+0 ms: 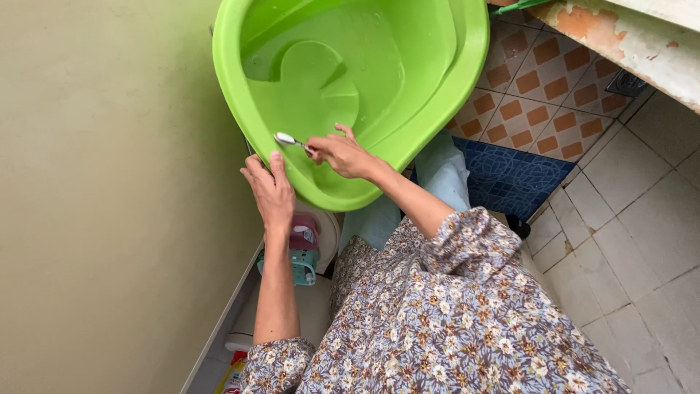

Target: Scrubbing a green baby bathtub using a brush and a toothbrush.

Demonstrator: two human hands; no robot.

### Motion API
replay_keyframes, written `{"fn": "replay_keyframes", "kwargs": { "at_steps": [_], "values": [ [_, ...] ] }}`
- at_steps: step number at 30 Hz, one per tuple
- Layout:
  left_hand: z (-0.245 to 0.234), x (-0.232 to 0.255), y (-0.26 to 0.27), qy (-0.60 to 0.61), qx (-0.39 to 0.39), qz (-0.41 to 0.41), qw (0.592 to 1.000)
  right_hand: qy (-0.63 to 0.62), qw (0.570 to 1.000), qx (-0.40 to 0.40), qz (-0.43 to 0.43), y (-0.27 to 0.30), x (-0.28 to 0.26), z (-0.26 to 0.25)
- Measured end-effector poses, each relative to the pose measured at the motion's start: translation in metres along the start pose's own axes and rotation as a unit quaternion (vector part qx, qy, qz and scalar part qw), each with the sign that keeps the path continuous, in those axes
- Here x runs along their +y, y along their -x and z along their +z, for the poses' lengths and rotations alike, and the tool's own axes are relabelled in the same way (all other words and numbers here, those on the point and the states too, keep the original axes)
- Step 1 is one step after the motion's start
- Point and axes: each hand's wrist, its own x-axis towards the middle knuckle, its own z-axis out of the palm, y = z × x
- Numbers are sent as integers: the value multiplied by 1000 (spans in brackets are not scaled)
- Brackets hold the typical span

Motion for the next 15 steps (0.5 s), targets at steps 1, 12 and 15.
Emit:
{"fn": "replay_keyframes", "kwargs": {
  "at_steps": [1, 12, 15],
  "values": [
    [-1, 5, 1, 1, -2, 0, 1000, 0, 1000, 0, 2, 4, 5, 4],
    [-2, 13, 0, -1, 7, -32, 999, -21, 1000, 16, 9, -12, -6, 2],
    [-1, 16, 1, -4, 26, -19, 999, -22, 995, -94, 27, 9, 11, 1]
  ]
}}
